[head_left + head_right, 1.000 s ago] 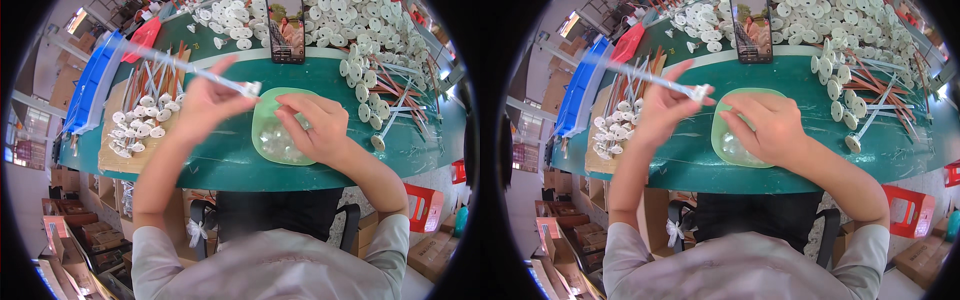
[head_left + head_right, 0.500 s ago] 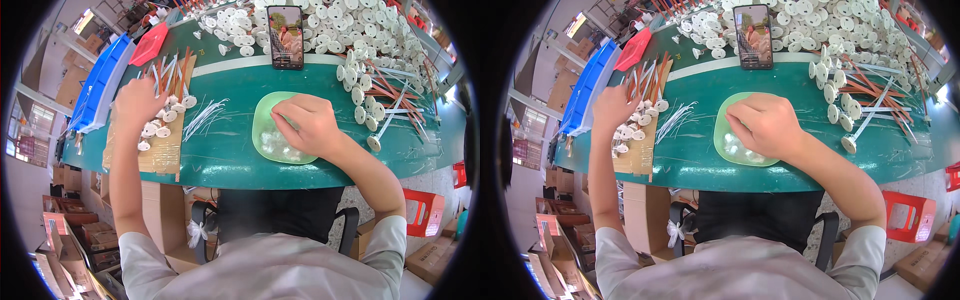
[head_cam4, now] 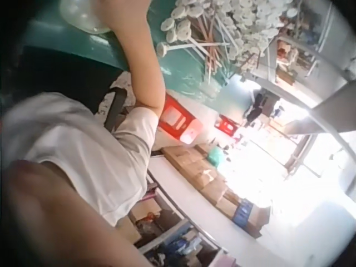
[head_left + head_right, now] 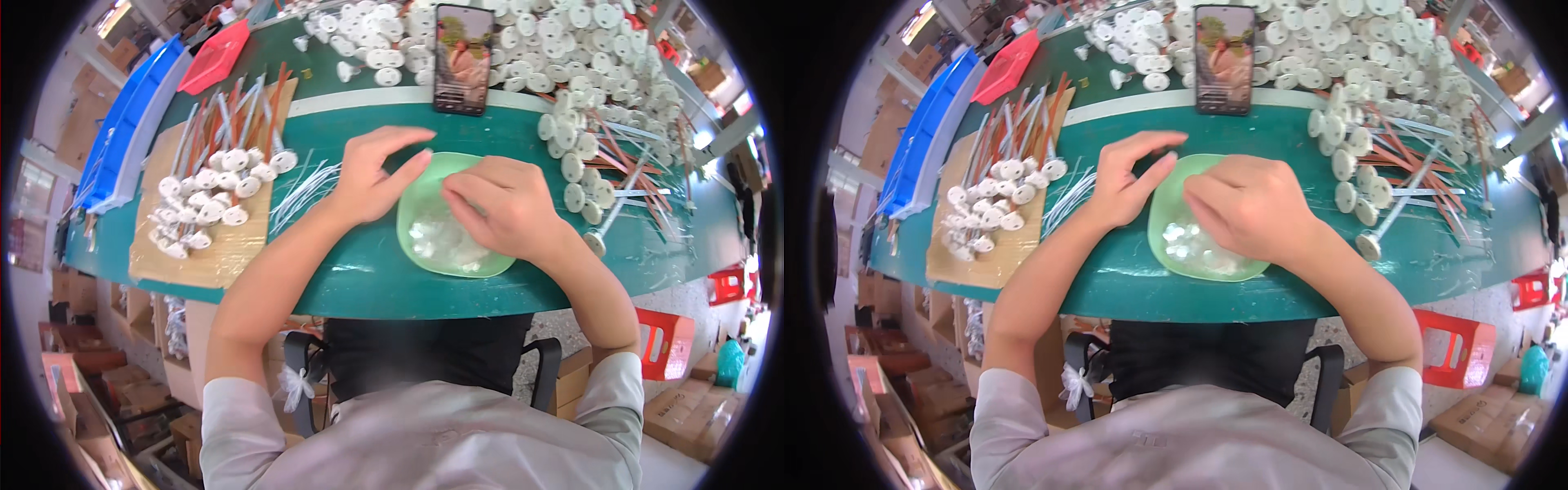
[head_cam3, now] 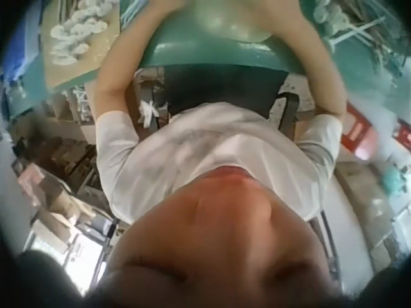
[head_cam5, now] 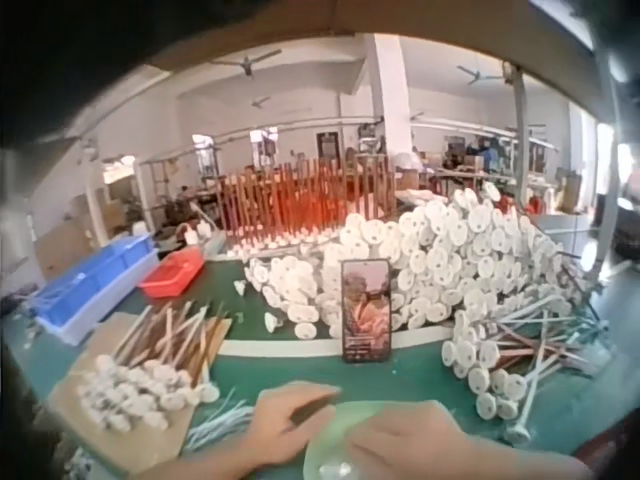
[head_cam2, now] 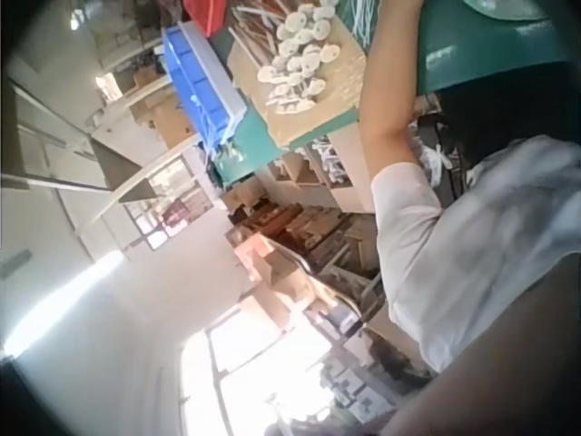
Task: The person assembles LED light fixtures by hand at a green workbench. They repeatedly pick up white circular diffusers and attach them to a flexible LED strip, then place the completed units into a green tray. The process involves handling small components and wires in a repetitive assembly line fashion.
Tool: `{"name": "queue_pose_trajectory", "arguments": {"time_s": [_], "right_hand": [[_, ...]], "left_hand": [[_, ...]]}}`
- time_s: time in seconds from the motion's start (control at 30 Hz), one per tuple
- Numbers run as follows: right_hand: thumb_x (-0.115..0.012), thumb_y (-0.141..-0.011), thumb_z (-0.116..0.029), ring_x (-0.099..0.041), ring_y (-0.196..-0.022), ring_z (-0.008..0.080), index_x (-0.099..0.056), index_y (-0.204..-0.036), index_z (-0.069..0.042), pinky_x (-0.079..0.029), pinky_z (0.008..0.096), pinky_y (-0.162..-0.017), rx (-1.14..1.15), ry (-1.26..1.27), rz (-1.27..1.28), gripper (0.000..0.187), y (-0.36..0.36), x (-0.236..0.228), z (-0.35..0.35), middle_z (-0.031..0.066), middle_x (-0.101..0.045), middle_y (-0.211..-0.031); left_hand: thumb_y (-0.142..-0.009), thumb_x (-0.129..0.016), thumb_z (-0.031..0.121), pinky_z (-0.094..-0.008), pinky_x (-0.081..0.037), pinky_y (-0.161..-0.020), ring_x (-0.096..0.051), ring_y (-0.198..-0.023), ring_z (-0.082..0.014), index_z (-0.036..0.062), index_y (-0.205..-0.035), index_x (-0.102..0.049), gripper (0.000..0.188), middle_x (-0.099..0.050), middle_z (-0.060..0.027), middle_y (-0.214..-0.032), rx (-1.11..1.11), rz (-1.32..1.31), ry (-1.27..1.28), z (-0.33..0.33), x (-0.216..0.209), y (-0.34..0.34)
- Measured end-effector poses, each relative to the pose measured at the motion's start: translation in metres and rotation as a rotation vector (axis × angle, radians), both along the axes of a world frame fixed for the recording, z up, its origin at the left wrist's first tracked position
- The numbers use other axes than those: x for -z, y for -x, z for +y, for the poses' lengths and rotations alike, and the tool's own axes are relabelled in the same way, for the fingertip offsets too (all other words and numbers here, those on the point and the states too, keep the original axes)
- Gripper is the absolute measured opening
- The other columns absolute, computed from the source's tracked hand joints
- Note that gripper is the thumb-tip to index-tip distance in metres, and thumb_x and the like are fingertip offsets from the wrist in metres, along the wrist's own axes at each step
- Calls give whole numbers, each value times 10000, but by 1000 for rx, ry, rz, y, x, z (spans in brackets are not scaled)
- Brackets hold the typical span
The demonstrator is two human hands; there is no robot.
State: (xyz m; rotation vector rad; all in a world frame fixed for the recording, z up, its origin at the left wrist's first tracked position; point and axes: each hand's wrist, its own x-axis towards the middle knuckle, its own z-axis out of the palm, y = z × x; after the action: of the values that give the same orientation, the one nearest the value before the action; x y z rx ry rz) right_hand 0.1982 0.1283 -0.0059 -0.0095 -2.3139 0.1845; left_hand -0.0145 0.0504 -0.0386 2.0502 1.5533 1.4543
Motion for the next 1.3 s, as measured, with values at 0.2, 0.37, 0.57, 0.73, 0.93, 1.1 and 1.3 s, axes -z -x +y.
{"name": "queue_pose_trajectory", "arguments": {"time_s": [0.2,0.37,0.57,0.73,0.93,1.1,1.3], "right_hand": [[-747,-725,-58,-632,-854,264,-684,-876,-61,-537,384,-713,252,-35,-177,164,-53,-41,-17,64,-657,-863],[-791,-796,-94,-629,-921,322,-718,-1098,-58,-506,421,-842,923,157,61,313,-134,-12,-24,105,-665,-924],[-822,-778,-102,-652,-782,279,-716,-1134,-51,-533,371,-733,941,481,-60,375,-159,21,-29,132,-680,-917],[-805,-769,-65,-629,-634,231,-726,-1006,-23,-510,322,-584,837,262,154,254,-138,30,-47,108,-670,-795],[-830,-704,-50,-577,-558,205,-703,-956,14,-452,316,-493,592,-50,275,290,-77,20,-79,71,-613,-694],[-821,-724,-109,-525,-516,168,-701,-960,13,-407,300,-454,383,-113,140,291,-25,-9,-115,25,-538,-649],[-797,-710,-83,-530,-534,141,-708,-1010,20,-415,282,-459,137,-275,116,329,13,-19,-122,6,-546,-674]], "left_hand": [[-968,-610,123,-362,-537,-858,-699,-950,-284,-20,-1113,-719,230,-742,-159,-1033,18,64,9,-8,3,3],[-991,-599,148,-356,-535,-836,-695,-929,-275,-31,-1065,-724,231,-742,-160,-995,-9,36,46,-4,1,-5],[-977,-646,200,-358,-539,-741,-687,-864,-273,17,-1032,-743,214,-746,-133,-948,-15,36,-55,-1,8,-2],[-969,-652,188,-365,-539,-753,-686,-874,-277,12,-1008,-738,200,-745,-130,-942,-21,48,-76,-2,8,-3],[-944,-673,138,-364,-540,-763,-685,-873,-277,7,-984,-735,150,-745,-123,-933,-89,34,-181,-4,6,-4],[-989,-621,141,-340,-526,-783,-679,-854,-238,-27,-908,-734,217,-737,-127,-915,-50,-68,-204,-4,9,-2],[-1055,-526,271,-321,-493,-694,-637,-730,-173,-37,-851,-718,416,-695,-108,-759,150,-500,-67,-12,13,6]]}}
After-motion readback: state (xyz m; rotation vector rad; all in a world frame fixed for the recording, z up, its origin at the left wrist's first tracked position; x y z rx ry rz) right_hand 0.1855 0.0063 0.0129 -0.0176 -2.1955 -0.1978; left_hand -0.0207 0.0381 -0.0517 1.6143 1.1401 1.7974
